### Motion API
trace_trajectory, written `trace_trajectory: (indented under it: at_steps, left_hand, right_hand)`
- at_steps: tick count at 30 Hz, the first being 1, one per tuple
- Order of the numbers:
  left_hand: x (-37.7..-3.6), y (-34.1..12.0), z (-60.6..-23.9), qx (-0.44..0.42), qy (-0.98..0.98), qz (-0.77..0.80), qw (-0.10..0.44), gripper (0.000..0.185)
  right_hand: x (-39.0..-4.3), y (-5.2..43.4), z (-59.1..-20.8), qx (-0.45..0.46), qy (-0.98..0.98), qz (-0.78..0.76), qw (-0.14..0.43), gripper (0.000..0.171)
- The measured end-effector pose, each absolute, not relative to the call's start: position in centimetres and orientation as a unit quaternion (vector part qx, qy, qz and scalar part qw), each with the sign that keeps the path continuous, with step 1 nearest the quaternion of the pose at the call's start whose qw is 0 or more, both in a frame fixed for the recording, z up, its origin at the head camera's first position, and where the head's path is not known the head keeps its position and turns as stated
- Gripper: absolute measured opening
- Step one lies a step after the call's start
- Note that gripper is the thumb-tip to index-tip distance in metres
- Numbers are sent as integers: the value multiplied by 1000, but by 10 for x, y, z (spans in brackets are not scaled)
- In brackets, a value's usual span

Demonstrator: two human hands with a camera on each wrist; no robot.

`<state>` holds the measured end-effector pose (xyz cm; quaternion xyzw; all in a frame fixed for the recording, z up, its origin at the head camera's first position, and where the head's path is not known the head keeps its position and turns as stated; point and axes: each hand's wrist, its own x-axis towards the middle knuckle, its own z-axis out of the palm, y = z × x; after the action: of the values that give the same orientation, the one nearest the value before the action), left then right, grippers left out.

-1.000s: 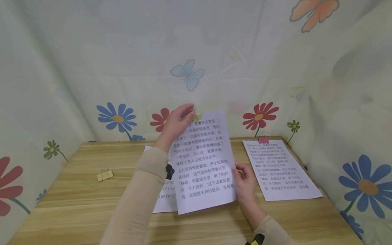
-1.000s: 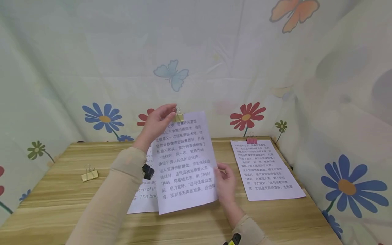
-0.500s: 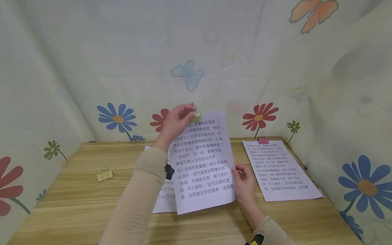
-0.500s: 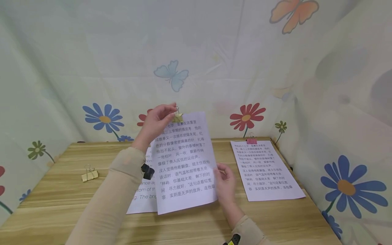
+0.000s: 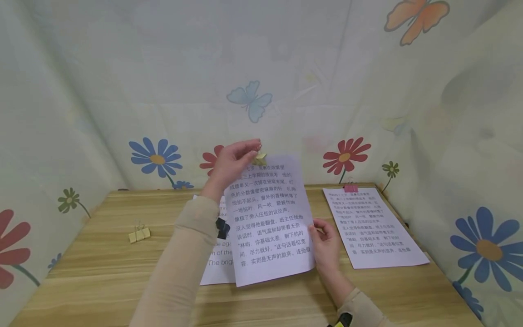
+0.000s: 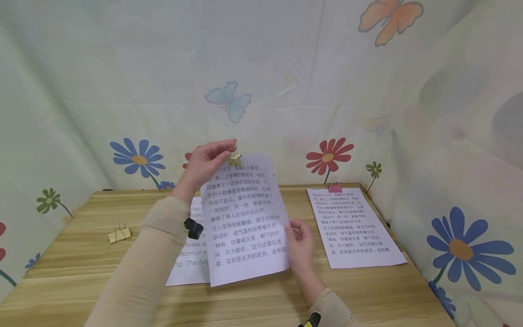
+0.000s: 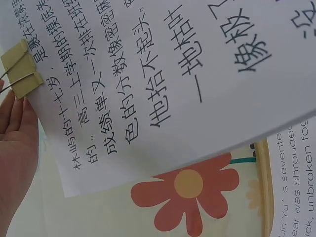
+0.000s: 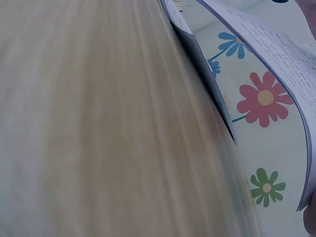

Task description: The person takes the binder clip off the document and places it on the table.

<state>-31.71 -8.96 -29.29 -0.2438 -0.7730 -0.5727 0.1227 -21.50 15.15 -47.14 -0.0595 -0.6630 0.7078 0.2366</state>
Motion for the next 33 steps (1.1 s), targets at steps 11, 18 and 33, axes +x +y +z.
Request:
trace_trajectory:
  at_steps: [11, 18, 33]
  left_hand:
    - [-315, -106, -283, -290, -779, -553, 56, 46]
    - [-316, -111, -276, -305, -783, -542, 33, 47]
    - [-312, -107, -275, -253, -777, -572, 70, 37]
  right_hand:
    - [-215, 152, -473, -52, -669, 705, 231, 17]
    - [-214, 152, -473, -48, -667, 708, 229, 18]
    - [-214, 152, -470, -57, -670, 707, 220, 18]
